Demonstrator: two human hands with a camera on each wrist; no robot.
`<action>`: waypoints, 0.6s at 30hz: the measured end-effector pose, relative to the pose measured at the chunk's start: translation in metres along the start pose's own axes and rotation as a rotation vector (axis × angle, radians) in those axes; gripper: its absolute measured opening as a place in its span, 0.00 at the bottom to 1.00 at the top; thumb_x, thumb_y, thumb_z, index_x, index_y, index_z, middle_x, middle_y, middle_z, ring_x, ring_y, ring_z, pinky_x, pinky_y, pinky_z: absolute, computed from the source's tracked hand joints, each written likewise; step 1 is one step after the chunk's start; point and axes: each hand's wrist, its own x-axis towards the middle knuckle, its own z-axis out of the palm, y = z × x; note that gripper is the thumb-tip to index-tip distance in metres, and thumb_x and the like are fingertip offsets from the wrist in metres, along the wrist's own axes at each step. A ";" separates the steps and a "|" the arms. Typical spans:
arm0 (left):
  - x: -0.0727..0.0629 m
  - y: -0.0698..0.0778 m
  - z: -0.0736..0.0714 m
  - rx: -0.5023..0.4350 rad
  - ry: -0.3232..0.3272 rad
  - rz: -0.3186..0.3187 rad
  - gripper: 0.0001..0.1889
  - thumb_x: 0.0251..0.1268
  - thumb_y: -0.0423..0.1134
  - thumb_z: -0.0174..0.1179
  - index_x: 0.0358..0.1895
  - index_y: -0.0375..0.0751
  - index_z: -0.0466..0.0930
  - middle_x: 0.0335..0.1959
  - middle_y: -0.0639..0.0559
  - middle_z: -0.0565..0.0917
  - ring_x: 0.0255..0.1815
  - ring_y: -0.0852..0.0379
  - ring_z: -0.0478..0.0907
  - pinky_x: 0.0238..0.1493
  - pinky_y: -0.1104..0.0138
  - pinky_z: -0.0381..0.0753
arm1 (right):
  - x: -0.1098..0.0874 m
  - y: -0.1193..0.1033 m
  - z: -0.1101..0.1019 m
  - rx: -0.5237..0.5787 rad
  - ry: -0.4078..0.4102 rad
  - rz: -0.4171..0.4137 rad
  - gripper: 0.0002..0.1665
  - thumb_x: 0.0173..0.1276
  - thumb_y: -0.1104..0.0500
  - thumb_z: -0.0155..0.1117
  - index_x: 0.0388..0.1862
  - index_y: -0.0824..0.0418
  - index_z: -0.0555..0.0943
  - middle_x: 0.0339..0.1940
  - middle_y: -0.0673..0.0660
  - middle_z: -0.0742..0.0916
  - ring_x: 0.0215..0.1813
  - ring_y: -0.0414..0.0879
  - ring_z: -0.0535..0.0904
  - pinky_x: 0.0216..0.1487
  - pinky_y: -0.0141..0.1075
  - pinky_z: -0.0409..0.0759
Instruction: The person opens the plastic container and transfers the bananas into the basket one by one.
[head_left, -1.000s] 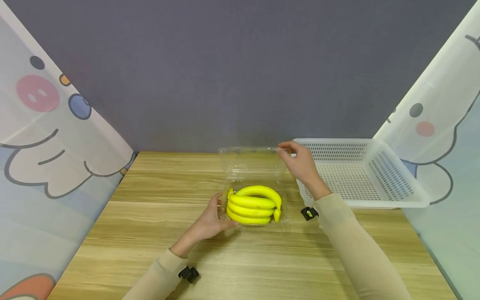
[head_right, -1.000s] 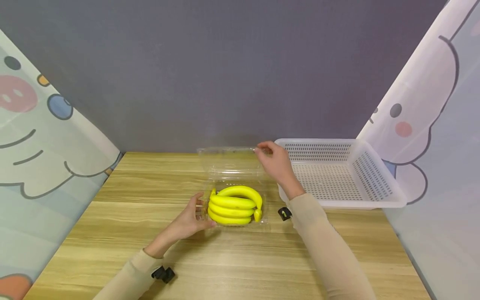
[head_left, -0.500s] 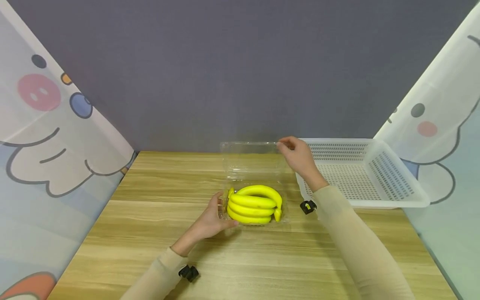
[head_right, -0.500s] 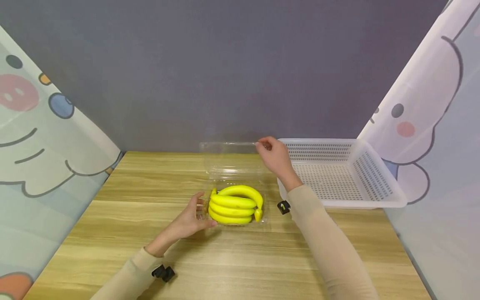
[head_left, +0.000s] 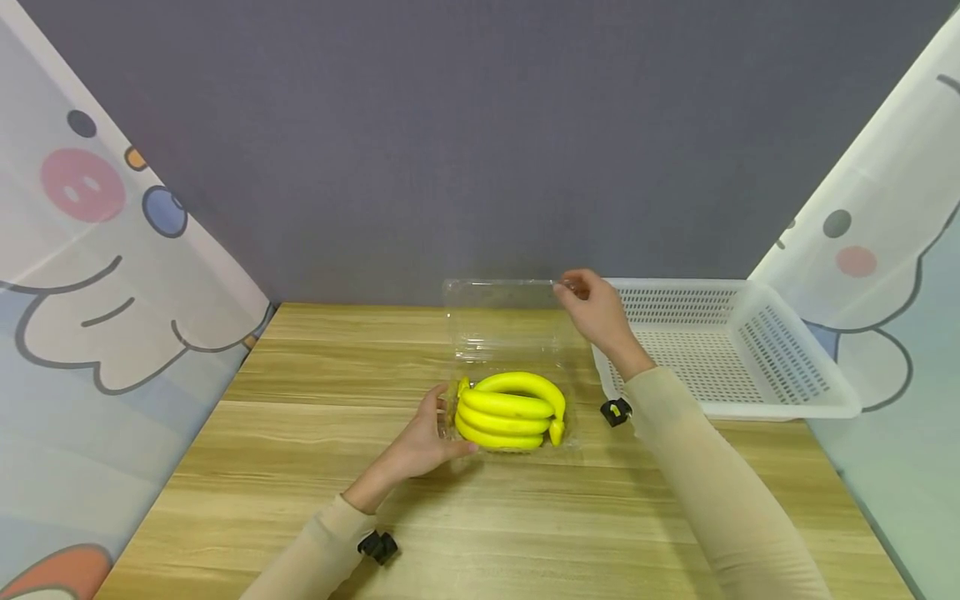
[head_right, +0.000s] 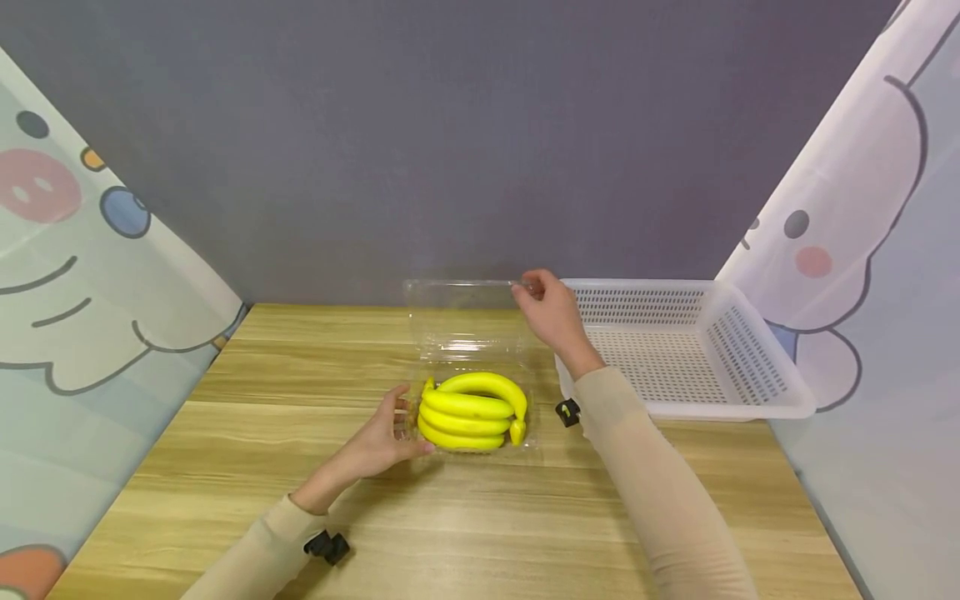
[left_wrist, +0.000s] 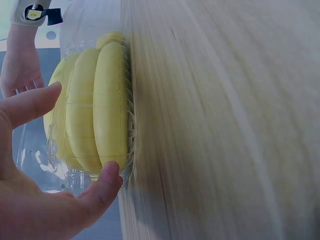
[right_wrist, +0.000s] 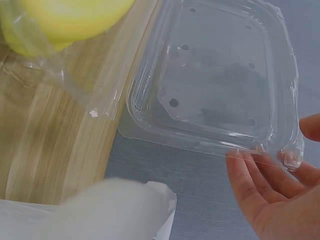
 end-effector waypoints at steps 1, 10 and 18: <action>0.000 0.000 0.000 0.001 0.001 0.001 0.61 0.51 0.44 0.79 0.81 0.36 0.43 0.69 0.30 0.62 0.66 0.34 0.67 0.60 0.41 0.74 | 0.000 0.000 -0.001 0.005 -0.002 0.003 0.32 0.78 0.44 0.56 0.70 0.63 0.73 0.62 0.64 0.81 0.63 0.59 0.75 0.62 0.56 0.74; 0.001 0.003 0.001 0.008 -0.008 0.020 0.61 0.51 0.44 0.79 0.81 0.36 0.42 0.68 0.31 0.62 0.66 0.34 0.67 0.59 0.42 0.75 | -0.004 0.005 -0.007 -0.014 -0.002 0.008 0.34 0.79 0.46 0.55 0.76 0.61 0.65 0.64 0.65 0.79 0.64 0.62 0.75 0.62 0.58 0.75; 0.000 -0.001 0.002 0.003 0.009 0.002 0.62 0.50 0.45 0.80 0.81 0.36 0.42 0.69 0.32 0.62 0.66 0.35 0.67 0.61 0.42 0.74 | -0.007 0.006 -0.008 -0.057 -0.008 -0.004 0.35 0.78 0.48 0.55 0.77 0.63 0.64 0.65 0.66 0.79 0.63 0.63 0.76 0.59 0.58 0.76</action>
